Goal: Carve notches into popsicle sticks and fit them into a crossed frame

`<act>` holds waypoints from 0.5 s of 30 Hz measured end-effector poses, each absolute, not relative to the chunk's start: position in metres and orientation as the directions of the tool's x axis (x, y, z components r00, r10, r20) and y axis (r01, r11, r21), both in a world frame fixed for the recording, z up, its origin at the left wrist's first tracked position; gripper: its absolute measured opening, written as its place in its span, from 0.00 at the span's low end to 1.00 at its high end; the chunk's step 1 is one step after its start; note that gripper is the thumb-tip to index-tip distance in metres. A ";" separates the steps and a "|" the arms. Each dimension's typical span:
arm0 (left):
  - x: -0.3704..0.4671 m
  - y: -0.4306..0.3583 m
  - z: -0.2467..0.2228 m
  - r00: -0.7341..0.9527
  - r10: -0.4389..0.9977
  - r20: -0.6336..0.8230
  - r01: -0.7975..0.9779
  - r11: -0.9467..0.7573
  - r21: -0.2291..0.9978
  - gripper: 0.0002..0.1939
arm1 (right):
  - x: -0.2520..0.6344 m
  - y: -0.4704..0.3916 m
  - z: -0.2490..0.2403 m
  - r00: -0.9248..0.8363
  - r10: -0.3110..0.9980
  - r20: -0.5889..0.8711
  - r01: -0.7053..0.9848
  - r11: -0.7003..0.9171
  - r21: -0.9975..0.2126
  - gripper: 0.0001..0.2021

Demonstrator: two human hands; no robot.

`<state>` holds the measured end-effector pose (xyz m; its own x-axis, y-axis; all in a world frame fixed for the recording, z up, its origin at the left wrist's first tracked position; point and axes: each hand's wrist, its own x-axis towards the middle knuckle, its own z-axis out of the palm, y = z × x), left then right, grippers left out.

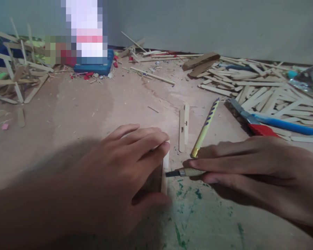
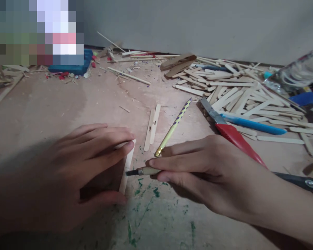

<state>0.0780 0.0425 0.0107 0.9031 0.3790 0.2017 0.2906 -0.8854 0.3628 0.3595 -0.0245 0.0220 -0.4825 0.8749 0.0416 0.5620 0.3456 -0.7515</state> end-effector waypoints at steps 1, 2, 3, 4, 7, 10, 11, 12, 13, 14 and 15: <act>0.078 0.043 0.011 0.906 0.372 0.202 0.286 -0.889 0.357 0.26 | 0.358 -0.024 0.022 -0.481 0.876 0.040 0.561 0.343 -0.753 0.12; 0.078 0.043 0.011 0.908 0.366 0.204 0.281 -0.893 0.352 0.26 | 0.358 -0.024 0.023 -0.489 0.871 0.039 0.560 0.348 -0.752 0.12; 0.077 0.043 0.011 0.908 0.365 0.205 0.281 -0.894 0.349 0.25 | 0.357 -0.024 0.023 -0.505 0.862 0.040 0.551 0.358 -0.754 0.13; 0.077 0.043 0.011 0.908 0.367 0.204 0.283 -0.894 0.349 0.25 | 0.358 -0.024 0.024 -0.527 0.849 0.039 0.537 0.369 -0.758 0.13; 0.077 0.043 0.010 0.904 0.372 0.210 0.285 -0.892 0.352 0.25 | 0.359 -0.024 0.025 -0.565 0.824 0.048 0.504 0.391 -0.770 0.12; 0.077 0.043 0.009 0.906 0.365 0.217 0.275 -0.894 0.355 0.27 | 0.359 -0.023 0.025 -0.573 0.818 0.051 0.490 0.392 -0.779 0.11; 0.077 0.042 0.010 0.905 0.367 0.213 0.278 -0.892 0.356 0.27 | 0.359 -0.023 0.025 -0.571 0.819 0.047 0.490 0.386 -0.781 0.11; 0.077 0.042 0.010 0.905 0.372 0.208 0.283 -0.889 0.359 0.26 | 0.359 -0.023 0.025 -0.572 0.819 0.043 0.491 0.384 -0.782 0.11; 0.077 0.042 0.010 0.903 0.378 0.202 0.289 -0.885 0.364 0.26 | 0.359 -0.023 0.025 -0.573 0.819 0.039 0.497 0.385 -0.777 0.10; 0.077 0.041 0.010 0.904 0.378 0.201 0.286 -0.883 0.372 0.26 | 0.359 -0.023 0.024 -0.577 0.816 0.037 0.504 0.391 -0.770 0.10; 0.077 0.041 0.010 0.904 0.377 0.200 0.283 -0.880 0.380 0.26 | 0.358 -0.023 0.024 -0.579 0.815 0.038 0.510 0.398 -0.763 0.09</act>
<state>0.0773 0.0413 0.0102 0.9041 0.3774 0.2005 0.2831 -0.8804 0.3805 0.3584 -0.0233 0.0241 -0.5786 0.8147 0.0384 0.5095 0.3979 -0.7629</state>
